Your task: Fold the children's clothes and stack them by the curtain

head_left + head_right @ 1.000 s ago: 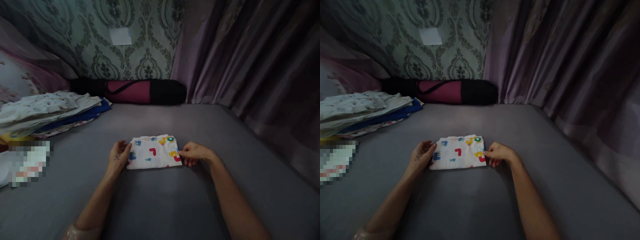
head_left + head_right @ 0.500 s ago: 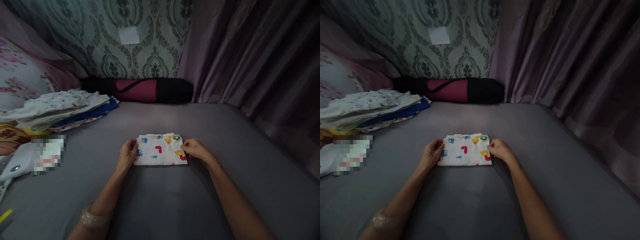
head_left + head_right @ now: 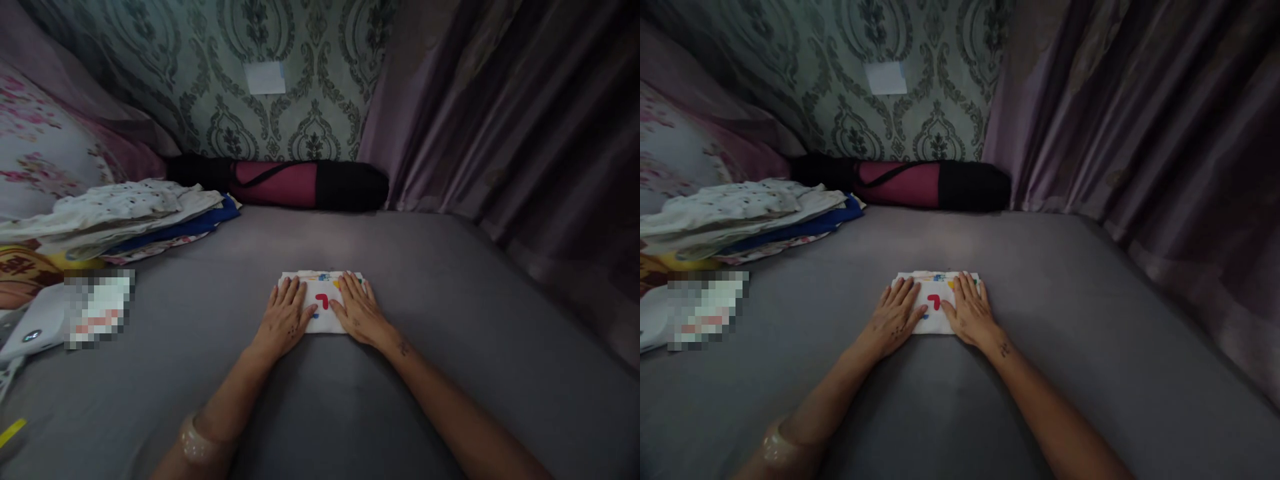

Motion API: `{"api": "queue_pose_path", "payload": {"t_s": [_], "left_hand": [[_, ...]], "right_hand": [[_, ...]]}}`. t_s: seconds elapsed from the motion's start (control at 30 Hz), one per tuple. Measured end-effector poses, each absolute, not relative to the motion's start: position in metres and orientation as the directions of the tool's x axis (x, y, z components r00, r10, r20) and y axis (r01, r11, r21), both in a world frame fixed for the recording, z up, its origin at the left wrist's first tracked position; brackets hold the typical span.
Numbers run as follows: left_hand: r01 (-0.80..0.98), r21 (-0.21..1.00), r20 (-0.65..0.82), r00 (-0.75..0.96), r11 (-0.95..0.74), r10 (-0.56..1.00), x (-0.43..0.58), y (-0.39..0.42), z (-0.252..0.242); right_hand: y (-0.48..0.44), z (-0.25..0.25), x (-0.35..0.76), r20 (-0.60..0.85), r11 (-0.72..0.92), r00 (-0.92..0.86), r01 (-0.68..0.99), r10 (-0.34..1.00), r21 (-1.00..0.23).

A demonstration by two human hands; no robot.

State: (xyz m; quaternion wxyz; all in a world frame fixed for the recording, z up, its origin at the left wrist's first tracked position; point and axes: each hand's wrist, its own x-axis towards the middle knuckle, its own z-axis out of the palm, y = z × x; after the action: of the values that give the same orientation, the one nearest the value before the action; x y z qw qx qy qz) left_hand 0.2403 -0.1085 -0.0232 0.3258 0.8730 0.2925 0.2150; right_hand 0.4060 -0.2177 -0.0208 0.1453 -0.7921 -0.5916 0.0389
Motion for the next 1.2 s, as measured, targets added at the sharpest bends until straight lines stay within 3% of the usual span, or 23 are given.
{"api": "queue_pose_path", "payload": {"t_s": [0.23, 0.3, 0.43, 0.53, 0.67, 0.97, 1.2], "left_hand": [[0.561, 0.352, 0.028, 0.794, -0.750, 0.607, 0.238, -0.103, -0.026], [0.572, 0.315, 0.007, 0.796, -0.757, 0.605, 0.239, -0.103, -0.025], [0.535, 0.476, 0.115, 0.749, -0.698, 0.653, 0.241, -0.097, -0.024], [0.476, 0.655, 0.256, 0.591, -0.587, 0.765, 0.239, -0.089, -0.021], [0.449, 0.804, 0.232, 0.366, -0.390, 0.901, 0.231, -0.081, -0.015], [0.446, 0.869, 0.101, 0.260, -0.212, 0.960, 0.230, -0.073, -0.015], [0.402, 0.895, 0.117, 0.207, -0.193, 0.971, 0.227, -0.070, -0.016]], "right_hand": [[-0.218, -0.030, 0.409, 0.073, -0.299, 0.322, 0.928, 0.944, -0.222], [-0.217, -0.028, 0.409, 0.053, -0.306, 0.324, 0.928, 0.945, -0.214], [-0.210, -0.013, 0.406, 0.001, -0.328, 0.335, 0.922, 0.942, -0.207], [-0.200, 0.001, 0.391, 0.080, -0.258, 0.278, 0.945, 0.957, -0.199], [-0.185, 0.004, 0.366, 0.115, -0.102, 0.137, 0.958, 0.984, -0.270], [-0.173, -0.021, 0.360, 0.030, -0.126, 0.143, 0.939, 0.989, -0.320], [-0.170, -0.012, 0.359, -0.037, -0.154, 0.149, 0.939, 0.988, -0.308]]}}
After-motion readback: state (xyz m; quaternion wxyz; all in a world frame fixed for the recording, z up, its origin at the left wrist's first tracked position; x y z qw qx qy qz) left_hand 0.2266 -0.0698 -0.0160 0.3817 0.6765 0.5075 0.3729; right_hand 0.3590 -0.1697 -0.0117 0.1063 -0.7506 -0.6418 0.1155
